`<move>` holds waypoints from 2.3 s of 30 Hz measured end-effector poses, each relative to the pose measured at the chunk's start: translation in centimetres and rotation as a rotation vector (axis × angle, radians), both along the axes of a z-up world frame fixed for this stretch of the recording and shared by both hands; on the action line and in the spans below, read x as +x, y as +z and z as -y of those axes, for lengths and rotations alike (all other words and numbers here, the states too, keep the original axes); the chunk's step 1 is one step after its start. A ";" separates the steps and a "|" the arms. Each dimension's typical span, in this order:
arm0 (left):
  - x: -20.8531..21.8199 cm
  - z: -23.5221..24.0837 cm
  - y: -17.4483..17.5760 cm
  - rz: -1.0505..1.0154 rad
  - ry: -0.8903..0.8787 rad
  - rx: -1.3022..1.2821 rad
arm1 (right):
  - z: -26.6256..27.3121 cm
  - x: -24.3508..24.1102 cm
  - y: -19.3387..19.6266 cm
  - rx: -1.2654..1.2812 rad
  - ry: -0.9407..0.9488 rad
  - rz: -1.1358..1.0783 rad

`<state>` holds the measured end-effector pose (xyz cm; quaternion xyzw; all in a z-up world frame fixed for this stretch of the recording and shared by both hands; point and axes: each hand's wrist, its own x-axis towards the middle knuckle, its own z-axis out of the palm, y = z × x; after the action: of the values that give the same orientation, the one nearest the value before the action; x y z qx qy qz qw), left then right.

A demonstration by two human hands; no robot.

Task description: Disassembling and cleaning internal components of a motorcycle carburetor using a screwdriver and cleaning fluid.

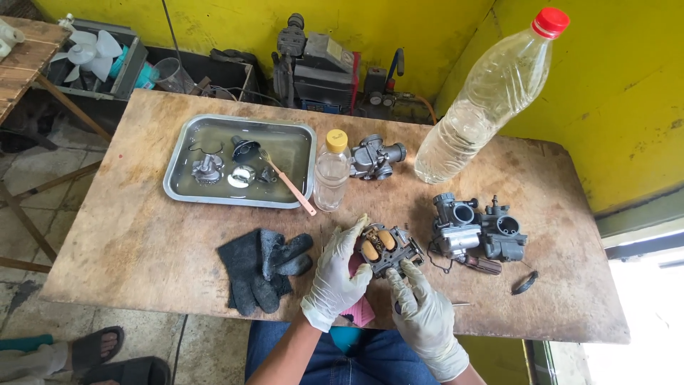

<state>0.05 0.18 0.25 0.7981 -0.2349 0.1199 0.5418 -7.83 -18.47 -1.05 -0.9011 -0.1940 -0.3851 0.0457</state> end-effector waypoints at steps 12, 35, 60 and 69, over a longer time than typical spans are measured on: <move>0.0 0.1 0.7 0.068 -0.059 0.073 | 1.5 -0.8 -1.3 -0.035 0.006 -0.016; -0.1 -0.4 2.5 -0.162 -0.133 -0.268 | 1.6 0.6 0.4 -0.097 0.118 0.024; 0.9 0.4 -1.4 -0.024 -0.121 0.033 | 1.7 -1.1 0.9 -0.181 0.098 -0.140; 0.6 -0.1 0.3 -0.099 -0.165 -0.106 | 1.7 -1.2 -0.1 -0.242 0.150 -0.126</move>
<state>0.65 0.23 0.50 0.7512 -0.2661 0.0477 0.6022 -9.03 -20.19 -1.12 -0.9054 -0.3026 -0.2970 -0.0224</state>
